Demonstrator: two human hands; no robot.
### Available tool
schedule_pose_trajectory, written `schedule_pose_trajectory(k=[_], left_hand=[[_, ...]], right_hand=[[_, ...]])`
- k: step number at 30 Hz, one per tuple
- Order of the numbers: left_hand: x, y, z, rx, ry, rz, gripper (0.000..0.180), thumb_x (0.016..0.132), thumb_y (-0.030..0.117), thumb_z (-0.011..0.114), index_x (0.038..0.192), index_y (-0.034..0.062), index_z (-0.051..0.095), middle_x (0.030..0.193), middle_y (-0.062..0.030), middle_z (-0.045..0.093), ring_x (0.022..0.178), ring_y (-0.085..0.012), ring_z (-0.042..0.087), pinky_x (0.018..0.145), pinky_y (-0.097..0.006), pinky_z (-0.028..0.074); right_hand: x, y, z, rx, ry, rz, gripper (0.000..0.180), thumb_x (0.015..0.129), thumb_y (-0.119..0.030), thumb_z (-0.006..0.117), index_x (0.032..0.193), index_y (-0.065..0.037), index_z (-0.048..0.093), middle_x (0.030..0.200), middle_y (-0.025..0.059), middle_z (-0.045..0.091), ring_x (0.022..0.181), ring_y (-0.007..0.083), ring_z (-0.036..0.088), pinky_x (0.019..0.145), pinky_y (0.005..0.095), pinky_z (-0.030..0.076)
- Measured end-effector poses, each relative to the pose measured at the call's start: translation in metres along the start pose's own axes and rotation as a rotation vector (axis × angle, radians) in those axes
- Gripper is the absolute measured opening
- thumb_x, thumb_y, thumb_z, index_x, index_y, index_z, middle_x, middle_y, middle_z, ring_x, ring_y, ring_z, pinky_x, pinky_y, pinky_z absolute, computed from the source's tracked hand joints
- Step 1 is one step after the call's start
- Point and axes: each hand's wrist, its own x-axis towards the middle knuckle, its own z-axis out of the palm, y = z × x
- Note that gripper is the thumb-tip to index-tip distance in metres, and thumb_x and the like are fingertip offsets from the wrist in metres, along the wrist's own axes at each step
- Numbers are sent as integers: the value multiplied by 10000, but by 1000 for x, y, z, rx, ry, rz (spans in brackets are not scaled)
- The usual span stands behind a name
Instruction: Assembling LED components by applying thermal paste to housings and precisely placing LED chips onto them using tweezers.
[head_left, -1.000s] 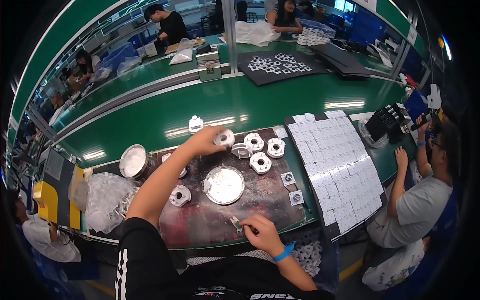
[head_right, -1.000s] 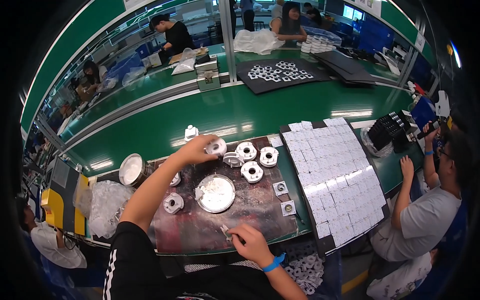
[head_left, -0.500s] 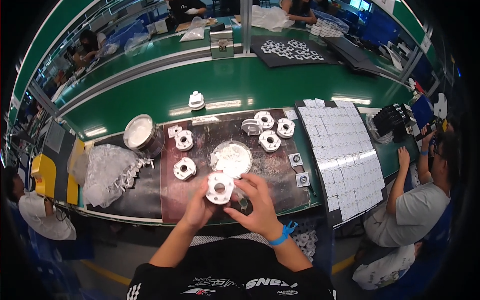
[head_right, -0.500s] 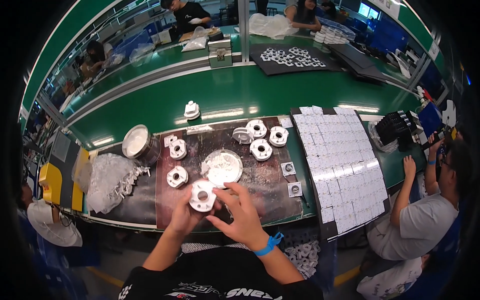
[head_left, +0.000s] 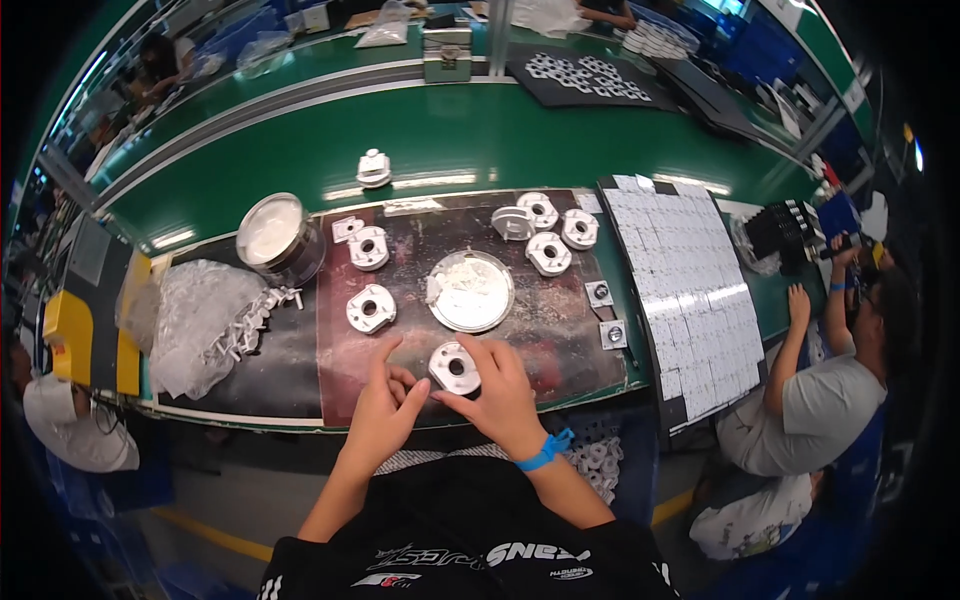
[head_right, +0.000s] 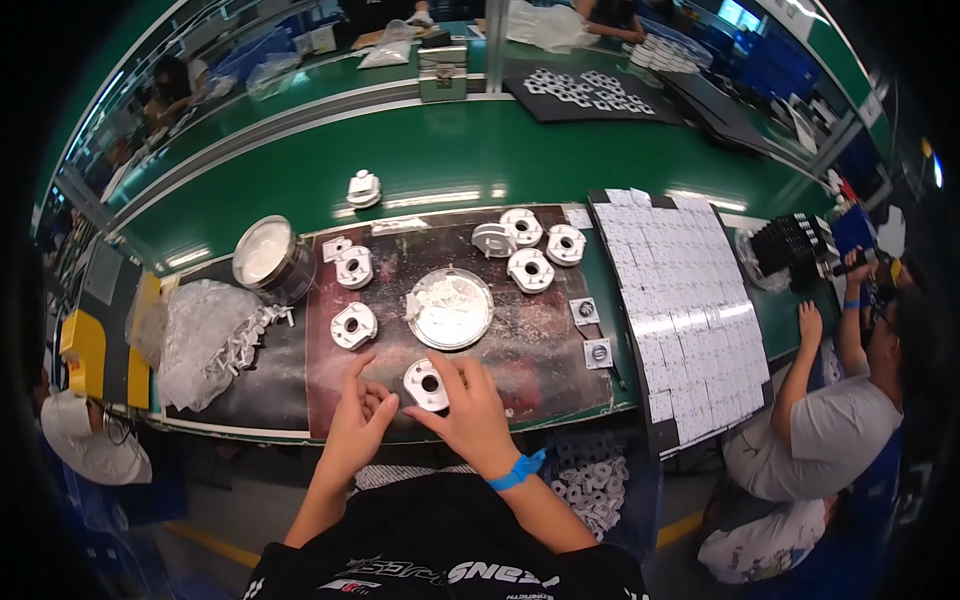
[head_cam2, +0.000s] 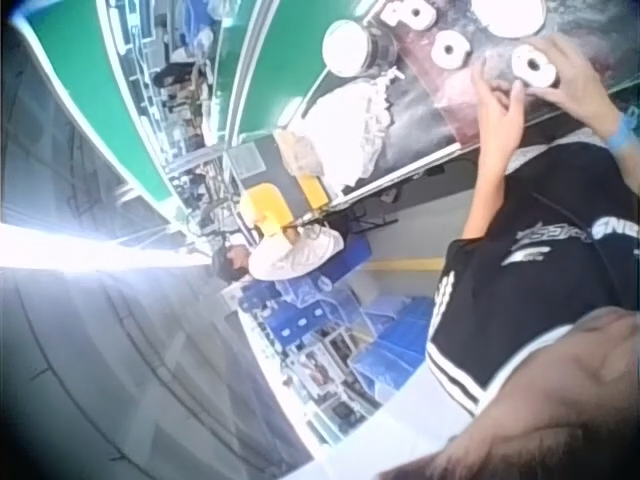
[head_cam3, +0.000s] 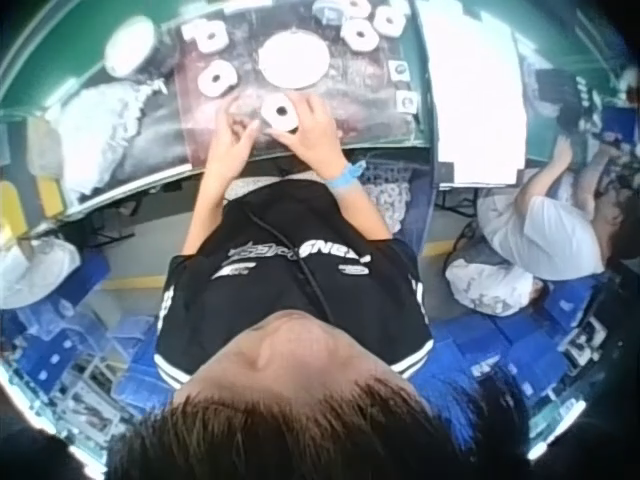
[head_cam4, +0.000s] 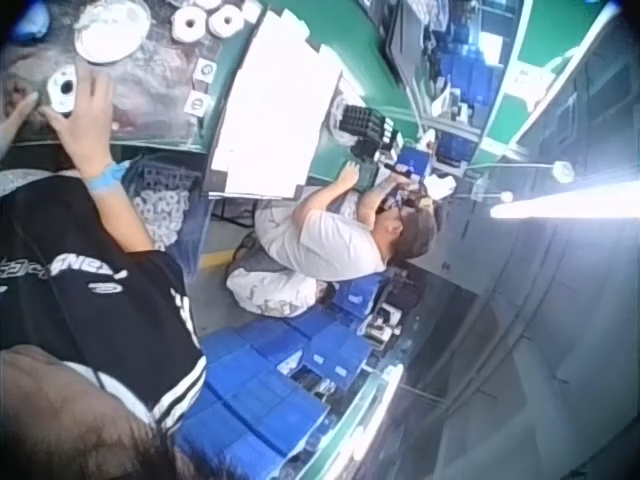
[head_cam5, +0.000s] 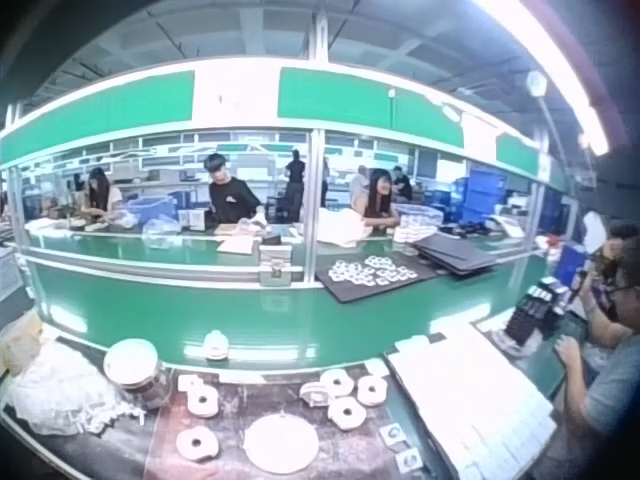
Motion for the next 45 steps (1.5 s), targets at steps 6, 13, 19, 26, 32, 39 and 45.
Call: schedule_pose_trajectory(k=[6,13,19,26,32,39,45], left_hand=[[9,1,13,397,-5,364,770,825,223,821,1485,24,478,1421,-230,508,1324,-437,482,1134,-486,396],[20,-15,8,458,31,378,771,752,155,908,1433,69,558,1186,-156,617,1039,-338,623,921,-437,530],[25,-22,22,492,150,395,768,713,258,950,1345,38,572,1070,-139,614,931,-306,610,801,-418,521],[0,-16,5,253,174,544,666,758,188,908,1320,56,575,1215,-151,615,1042,-299,602,805,-395,508],[5,-8,11,31,-72,599,486,846,134,859,1253,56,605,1376,-173,648,1184,-279,659,973,-370,540],[16,3,-4,20,87,432,322,833,115,867,1098,35,703,1045,-113,739,962,-242,713,848,-369,565],[43,16,0,604,108,778,386,728,216,911,1051,99,735,1050,-79,693,984,-302,657,845,-412,521]], right_hand=[[-7,-3,-7,107,-41,184,738,804,-239,899,1449,-84,576,1185,140,577,925,269,633,802,373,563],[-15,49,-108,-540,396,252,320,889,-116,759,1180,-12,673,1011,168,602,901,342,631,774,423,525],[-12,95,-128,-659,214,308,355,852,-87,789,1174,-17,658,1033,189,593,934,418,629,793,475,532],[5,33,-103,-60,157,255,303,805,12,811,1088,-24,709,1035,73,654,809,137,656,679,272,521],[2,-16,-39,596,-220,184,350,818,55,827,1140,-9,708,1162,85,622,913,121,667,769,245,567],[6,0,-29,436,-156,201,433,836,15,793,1252,-45,685,1147,69,658,931,118,642,694,237,485],[7,15,-24,293,-29,175,402,842,-15,778,1233,-46,691,1075,58,653,861,129,609,654,254,439]])
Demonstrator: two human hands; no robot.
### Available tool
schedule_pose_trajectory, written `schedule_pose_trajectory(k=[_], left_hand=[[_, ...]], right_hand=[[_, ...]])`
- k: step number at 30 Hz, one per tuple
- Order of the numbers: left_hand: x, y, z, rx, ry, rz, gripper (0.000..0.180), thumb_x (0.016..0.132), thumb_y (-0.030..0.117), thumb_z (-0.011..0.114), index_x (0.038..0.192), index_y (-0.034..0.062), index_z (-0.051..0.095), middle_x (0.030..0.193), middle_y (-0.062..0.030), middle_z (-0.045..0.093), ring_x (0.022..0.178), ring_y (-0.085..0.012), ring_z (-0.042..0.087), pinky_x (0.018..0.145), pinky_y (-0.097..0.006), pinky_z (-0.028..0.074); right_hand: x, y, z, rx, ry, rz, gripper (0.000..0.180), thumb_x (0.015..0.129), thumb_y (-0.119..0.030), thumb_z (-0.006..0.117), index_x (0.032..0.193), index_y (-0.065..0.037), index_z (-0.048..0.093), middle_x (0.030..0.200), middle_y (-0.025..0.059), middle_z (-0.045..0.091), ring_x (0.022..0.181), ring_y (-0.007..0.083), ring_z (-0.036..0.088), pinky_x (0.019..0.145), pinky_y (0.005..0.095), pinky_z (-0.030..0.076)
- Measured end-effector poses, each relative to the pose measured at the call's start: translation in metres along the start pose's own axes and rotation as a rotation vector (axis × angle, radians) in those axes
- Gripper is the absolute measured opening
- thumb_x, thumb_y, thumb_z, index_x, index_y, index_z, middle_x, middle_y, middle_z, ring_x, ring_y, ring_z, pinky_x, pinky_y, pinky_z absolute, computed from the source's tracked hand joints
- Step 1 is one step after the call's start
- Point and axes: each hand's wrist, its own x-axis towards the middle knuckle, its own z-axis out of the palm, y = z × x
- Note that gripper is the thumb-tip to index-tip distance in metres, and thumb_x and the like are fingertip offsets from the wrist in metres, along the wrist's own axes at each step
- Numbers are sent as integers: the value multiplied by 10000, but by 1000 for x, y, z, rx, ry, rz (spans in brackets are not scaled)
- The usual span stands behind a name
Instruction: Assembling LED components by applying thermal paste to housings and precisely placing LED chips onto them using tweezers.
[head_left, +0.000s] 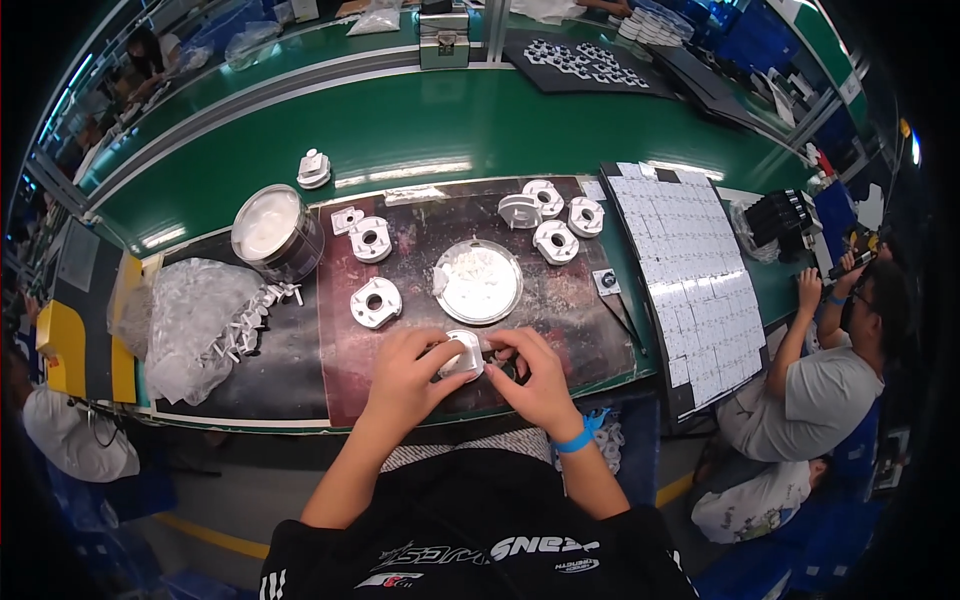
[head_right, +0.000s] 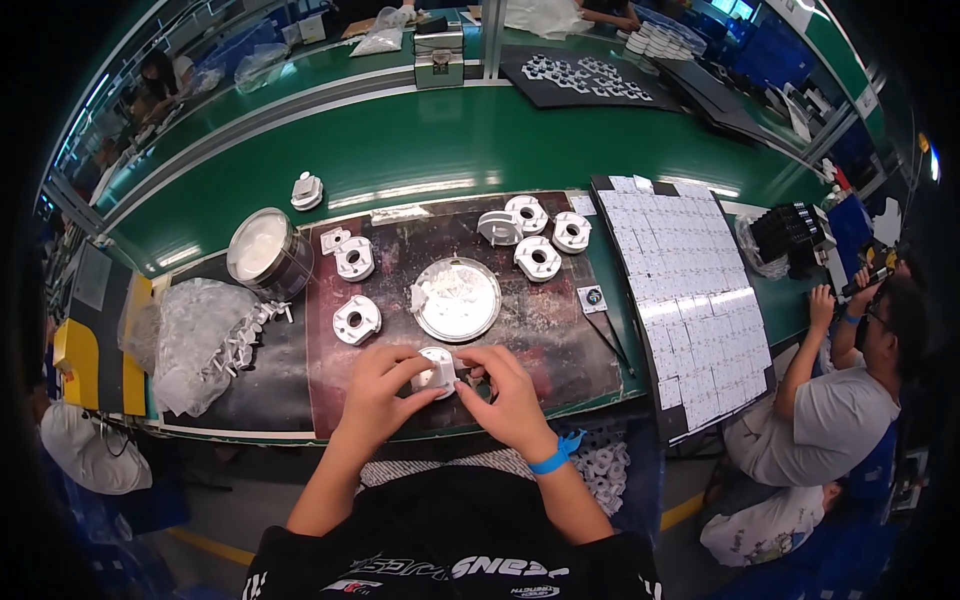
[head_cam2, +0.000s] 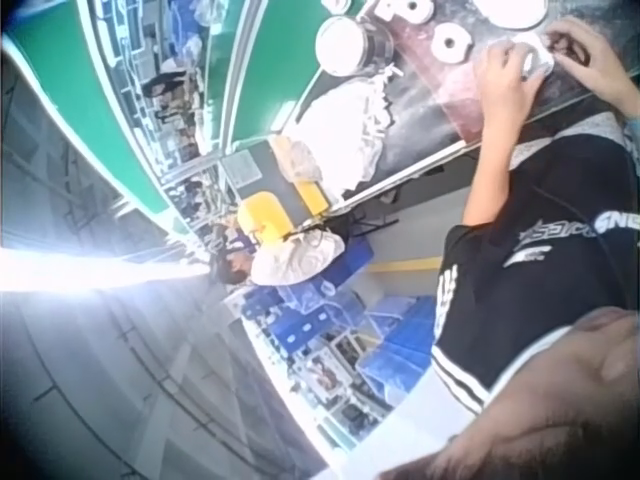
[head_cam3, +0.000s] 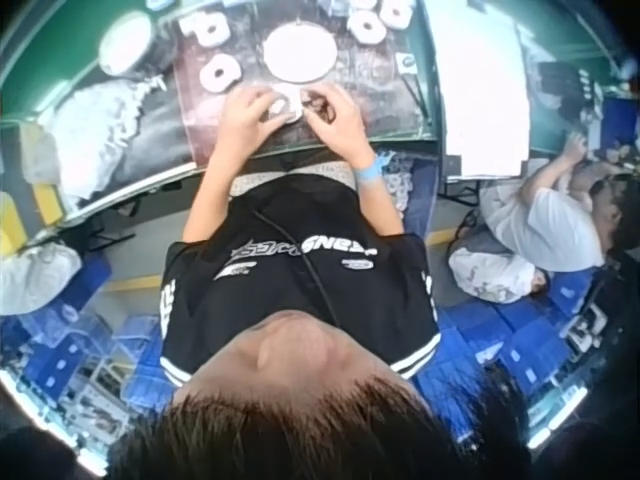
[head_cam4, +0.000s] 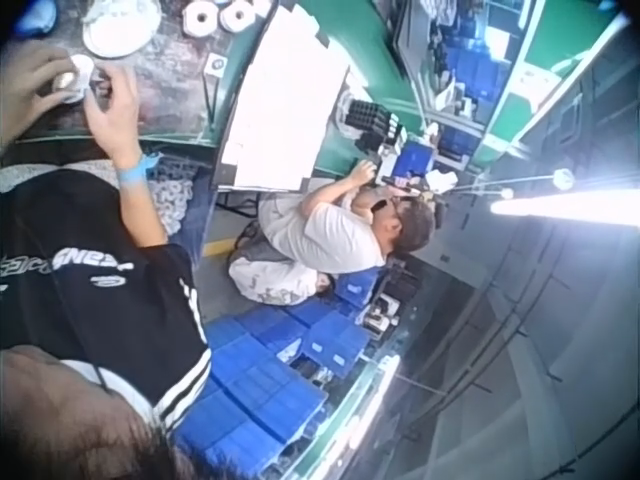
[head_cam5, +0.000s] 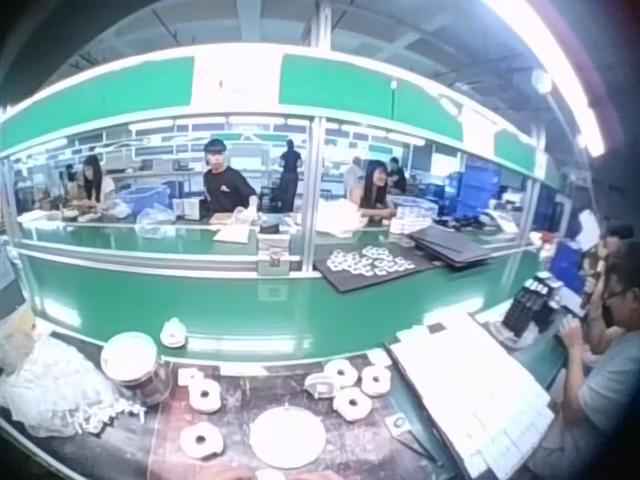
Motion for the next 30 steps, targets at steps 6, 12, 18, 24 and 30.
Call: schedule_pose_trajectory(k=[6,12,18,24,30], left_hand=[[-4,-8,15,59,-48,19,384,720,234,910,1041,111,741,1102,-78,678,1032,-301,642,869,-428,510],[-5,-7,10,-46,-4,-72,599,675,270,948,1191,100,697,1202,-127,676,1120,-360,633,986,-455,500],[-18,-22,20,-189,-87,-222,784,661,256,954,1343,63,620,1277,-153,671,1189,-374,626,1029,-466,492],[-17,-19,19,-233,-48,-256,740,684,256,940,1331,68,636,1248,-149,684,1148,-366,646,990,-452,516],[-18,-21,20,-224,-40,-237,713,674,242,943,1302,70,652,1233,-146,691,1140,-355,653,982,-452,520]], right_hand=[[-1,0,-3,-33,-52,-15,374,867,-15,747,1236,-49,694,1108,82,643,911,176,641,683,284,484],[8,4,-2,-83,-52,-205,358,849,-47,788,1200,-82,730,1190,86,645,1074,217,640,838,322,520],[23,1,-3,-333,-192,-355,237,834,-132,816,1069,-145,787,1235,71,687,1150,288,636,967,420,504],[27,1,-7,-395,-233,-369,205,840,-155,806,1044,-167,796,1215,42,697,1134,280,637,953,419,484],[27,-6,-8,-452,-250,-371,219,847,-165,799,1065,-189,796,1212,36,696,1103,273,637,899,407,471]])
